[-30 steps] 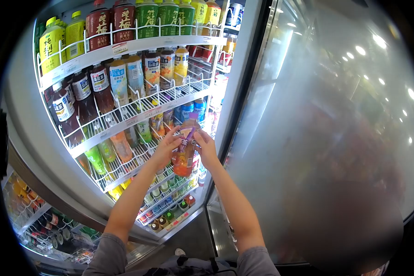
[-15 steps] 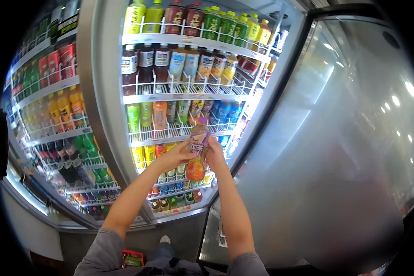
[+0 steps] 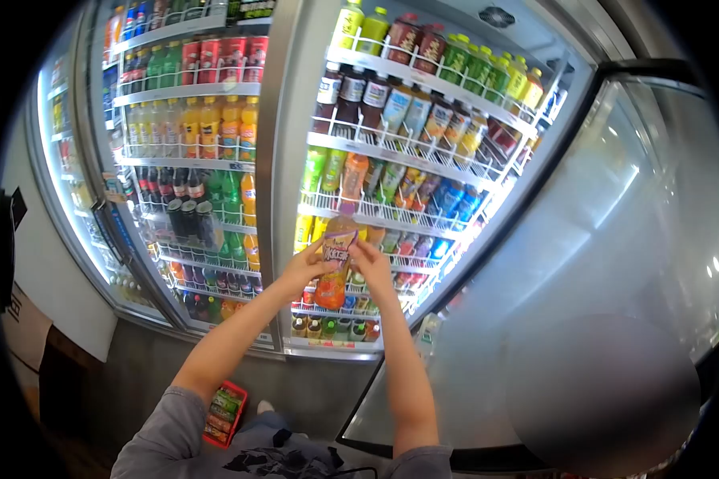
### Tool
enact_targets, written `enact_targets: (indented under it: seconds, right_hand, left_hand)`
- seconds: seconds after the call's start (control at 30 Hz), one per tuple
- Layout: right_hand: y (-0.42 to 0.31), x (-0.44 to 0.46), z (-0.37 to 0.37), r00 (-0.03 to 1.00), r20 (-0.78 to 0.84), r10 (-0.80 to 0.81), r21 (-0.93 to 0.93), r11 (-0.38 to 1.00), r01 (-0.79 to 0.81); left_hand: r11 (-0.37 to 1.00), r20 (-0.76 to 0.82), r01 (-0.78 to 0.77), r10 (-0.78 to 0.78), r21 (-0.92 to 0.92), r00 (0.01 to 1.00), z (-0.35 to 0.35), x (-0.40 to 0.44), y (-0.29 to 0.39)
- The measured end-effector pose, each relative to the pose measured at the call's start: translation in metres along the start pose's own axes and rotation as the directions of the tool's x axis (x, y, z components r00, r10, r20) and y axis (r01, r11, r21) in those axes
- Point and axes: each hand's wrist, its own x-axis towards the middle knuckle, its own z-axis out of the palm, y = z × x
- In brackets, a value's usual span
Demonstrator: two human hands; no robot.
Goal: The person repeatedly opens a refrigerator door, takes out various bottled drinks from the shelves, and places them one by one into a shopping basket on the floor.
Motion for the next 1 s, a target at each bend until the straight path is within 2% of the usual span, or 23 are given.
enact_targets:
  seconds: [0.1, 0.23, 0.3, 0.43, 0.57, 0.7, 0.83, 0.87, 0.97, 1.0]
  right_hand:
    - [-0.014, -0.009, 0.031, 0.995, 0.073, 0.065, 0.043, 0.997, -0.068]
    - [-0.016, -0.011, 0.061, 0.985, 0.128, 0.113, 0.104, 0.987, -0.126]
    - [-0.016, -0.009, 0.084, 0.975, 0.222, 0.033, 0.115, 0.992, -0.060]
    - [-0.007, -0.002, 0.141, 0.947, 0.322, 0.001, 0.134, 0.990, -0.046]
    - [-0.005, -0.012, 0.206, 0.928, 0.373, 0.027, 0.179, 0.979, -0.100]
    - [0.014, -0.019, 0.268, 0.888, 0.459, 0.034, 0.184, 0.974, -0.132]
    - [0.028, -0.035, 0.349, 0.852, 0.519, 0.071, 0.144, 0.975, -0.169]
    - [0.033, -0.037, 0.364, 0.846, 0.526, 0.092, 0.145, 0.970, -0.195]
    - [0.046, -0.049, 0.411, 0.832, 0.530, 0.165, 0.089, 0.965, -0.248]
    - [0.047, -0.054, 0.426, 0.804, 0.568, 0.178, 0.070, 0.963, -0.262]
  left_hand:
    - [1.000, -0.078, -0.009, 0.007, -0.020, 0.997, -0.012, -0.019, 0.007]
    - [1.000, -0.086, -0.024, 0.024, 0.004, 0.996, -0.038, -0.036, 0.018]
    - [0.991, -0.095, -0.131, 0.133, 0.024, 0.987, -0.056, -0.047, 0.026]
    - [0.991, -0.176, -0.134, 0.136, 0.023, 0.975, -0.101, -0.078, 0.043]
    - [0.994, -0.207, -0.066, 0.083, 0.090, 0.975, -0.145, -0.133, 0.079]
    - [0.994, -0.254, -0.026, 0.054, 0.110, 0.966, -0.197, -0.182, 0.085]
    - [0.998, -0.360, -0.032, 0.051, 0.058, 0.932, -0.261, -0.239, 0.080]
    - [1.000, -0.357, -0.022, 0.016, -0.012, 0.934, -0.271, -0.252, 0.080]
    - [0.999, -0.413, 0.040, -0.029, 0.018, 0.910, -0.287, -0.293, 0.099]
    - [0.996, -0.426, -0.012, 0.049, 0.089, 0.903, -0.300, -0.303, 0.092]
